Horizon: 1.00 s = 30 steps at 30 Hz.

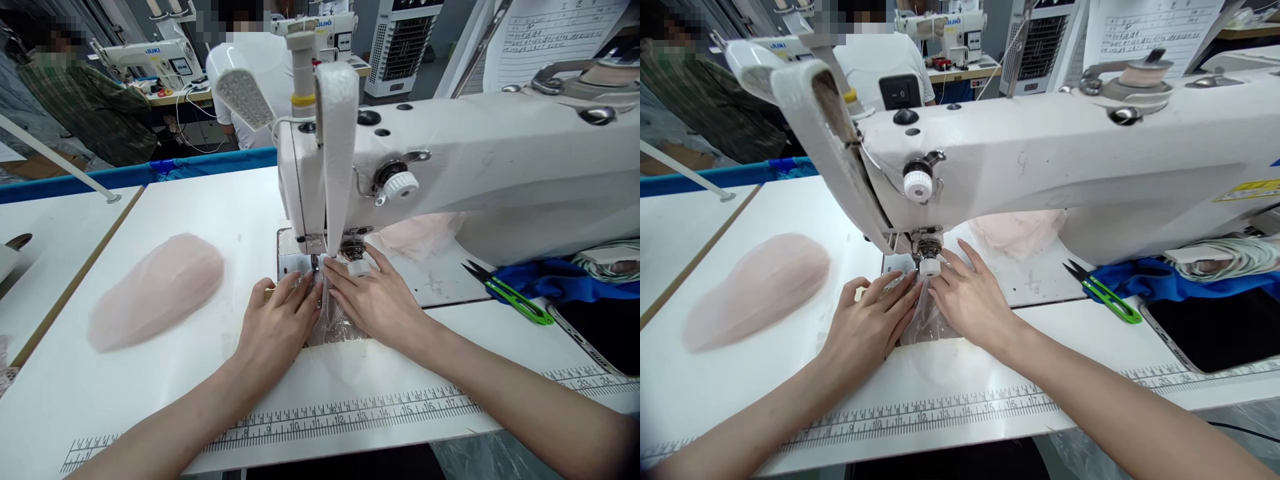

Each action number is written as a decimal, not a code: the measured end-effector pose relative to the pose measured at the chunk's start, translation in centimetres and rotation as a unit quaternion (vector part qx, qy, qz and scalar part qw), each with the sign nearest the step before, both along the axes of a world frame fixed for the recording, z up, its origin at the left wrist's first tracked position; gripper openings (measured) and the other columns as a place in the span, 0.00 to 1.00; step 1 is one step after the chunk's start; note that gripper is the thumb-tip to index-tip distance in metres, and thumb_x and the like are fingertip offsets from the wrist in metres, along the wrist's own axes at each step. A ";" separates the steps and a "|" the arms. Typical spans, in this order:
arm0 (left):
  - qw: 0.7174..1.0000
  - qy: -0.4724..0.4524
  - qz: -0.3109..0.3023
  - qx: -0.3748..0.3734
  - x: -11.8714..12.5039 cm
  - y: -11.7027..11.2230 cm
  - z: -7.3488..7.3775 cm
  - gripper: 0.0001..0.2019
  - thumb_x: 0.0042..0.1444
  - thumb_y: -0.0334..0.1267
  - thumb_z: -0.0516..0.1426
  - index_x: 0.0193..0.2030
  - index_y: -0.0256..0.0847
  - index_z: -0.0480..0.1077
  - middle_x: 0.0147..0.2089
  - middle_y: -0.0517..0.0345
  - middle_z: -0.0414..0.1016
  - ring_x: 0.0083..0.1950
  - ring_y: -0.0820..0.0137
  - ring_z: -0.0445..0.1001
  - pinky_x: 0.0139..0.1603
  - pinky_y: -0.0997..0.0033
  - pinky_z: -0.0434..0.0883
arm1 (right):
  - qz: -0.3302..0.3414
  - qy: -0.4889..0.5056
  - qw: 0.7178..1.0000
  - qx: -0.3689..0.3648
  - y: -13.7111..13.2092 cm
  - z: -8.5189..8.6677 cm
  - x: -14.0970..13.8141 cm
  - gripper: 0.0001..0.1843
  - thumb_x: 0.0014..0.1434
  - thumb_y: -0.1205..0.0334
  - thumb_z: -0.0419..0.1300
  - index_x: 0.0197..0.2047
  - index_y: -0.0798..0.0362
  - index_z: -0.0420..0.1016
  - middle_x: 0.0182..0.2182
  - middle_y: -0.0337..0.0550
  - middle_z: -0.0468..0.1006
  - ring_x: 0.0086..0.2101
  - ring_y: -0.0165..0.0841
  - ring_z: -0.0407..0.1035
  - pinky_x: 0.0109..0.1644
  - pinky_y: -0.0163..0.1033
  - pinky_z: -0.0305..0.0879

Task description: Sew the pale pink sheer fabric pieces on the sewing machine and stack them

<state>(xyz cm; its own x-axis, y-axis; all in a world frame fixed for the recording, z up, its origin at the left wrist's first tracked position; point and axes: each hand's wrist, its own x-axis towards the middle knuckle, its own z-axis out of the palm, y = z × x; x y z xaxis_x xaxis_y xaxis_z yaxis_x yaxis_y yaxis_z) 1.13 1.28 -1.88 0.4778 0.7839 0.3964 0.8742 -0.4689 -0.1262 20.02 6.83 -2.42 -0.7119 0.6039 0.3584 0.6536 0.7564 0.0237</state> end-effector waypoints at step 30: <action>0.977 -0.111 -0.105 -0.152 -1.9 0.9 1.9 0.12 0.66 0.33 0.48 0.45 0.42 0.74 0.47 0.56 0.78 0.37 0.72 0.74 0.40 0.66 0.65 | 0.005 0.114 0.955 -0.274 -2.0 3.2 1.2 0.09 0.66 0.68 0.51 0.37 0.52 0.72 0.29 0.35 0.76 0.26 0.27 0.68 0.27 0.33 0.57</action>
<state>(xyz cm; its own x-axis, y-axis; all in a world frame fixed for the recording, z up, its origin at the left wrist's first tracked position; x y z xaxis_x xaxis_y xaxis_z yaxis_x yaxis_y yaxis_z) -0.80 2.19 0.05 0.5690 0.7756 0.2733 0.7447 -0.6270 0.2287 21.22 4.86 0.76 -0.6607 0.7381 0.1364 0.5868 0.6212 -0.5194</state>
